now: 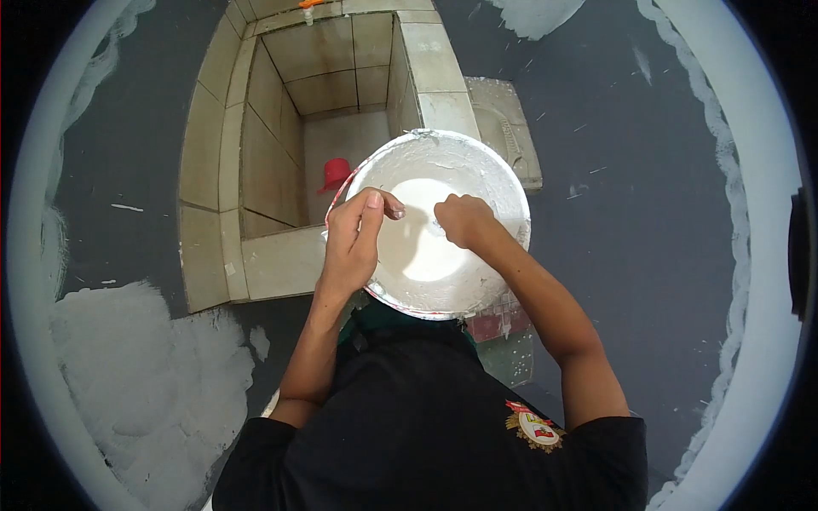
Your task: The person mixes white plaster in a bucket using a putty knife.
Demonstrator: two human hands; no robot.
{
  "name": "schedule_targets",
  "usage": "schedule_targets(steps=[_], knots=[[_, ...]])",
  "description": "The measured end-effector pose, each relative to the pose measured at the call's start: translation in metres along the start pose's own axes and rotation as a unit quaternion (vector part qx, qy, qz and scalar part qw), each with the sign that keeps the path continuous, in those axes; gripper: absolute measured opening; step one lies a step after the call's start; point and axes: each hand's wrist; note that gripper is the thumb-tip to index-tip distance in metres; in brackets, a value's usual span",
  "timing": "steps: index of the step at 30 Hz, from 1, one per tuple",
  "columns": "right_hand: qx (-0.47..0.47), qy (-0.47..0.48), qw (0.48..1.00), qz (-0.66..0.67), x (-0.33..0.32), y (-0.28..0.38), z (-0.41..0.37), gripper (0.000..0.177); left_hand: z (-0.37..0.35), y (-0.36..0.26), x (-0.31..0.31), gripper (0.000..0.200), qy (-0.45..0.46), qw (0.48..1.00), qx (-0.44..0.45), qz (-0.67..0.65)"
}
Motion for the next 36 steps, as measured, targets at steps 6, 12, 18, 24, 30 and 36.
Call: schedule_targets(steps=[6, 12, 18, 24, 30, 36], knots=[[0.055, -0.014, 0.997, -0.057, -0.019, -0.02, 0.007, 0.016, 0.0, 0.001, 0.0, 0.042, -0.002, 1.0, 0.007, -0.006], [0.037, -0.103, 0.993, -0.05, -0.02, -0.011, -0.014, 0.015, 0.0, 0.006, -0.001, 0.043, -0.004, 1.0, 0.01, -0.03], [-0.021, -0.132, 0.991, -0.009, 0.013, 0.026, 0.007, 0.012, 0.001, 0.007, -0.004, 0.048, -0.007, 0.998, 0.05, -0.024], [-0.079, 0.012, 0.996, 0.041, 0.007, 0.038, -0.017, 0.015, 0.007, 0.006, -0.005, 0.06, 0.029, 0.998, 0.044, -0.016], [0.014, 0.124, 0.992, -0.013, -0.014, -0.006, -0.027, 0.02, 0.007, 0.001, -0.002, 0.065, 0.092, 0.995, -0.003, 0.041], [0.019, -0.016, 0.999, -0.026, -0.015, -0.005, 0.013, 0.019, 0.006, 0.006, -0.002, 0.062, 0.074, 0.997, 0.009, 0.026]])
Point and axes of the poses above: each hand's wrist, its own z-axis towards the middle knuckle, its own x-axis out of the palm, y = z × x, and after that the axes turned 12 degrees about -z, right-handed
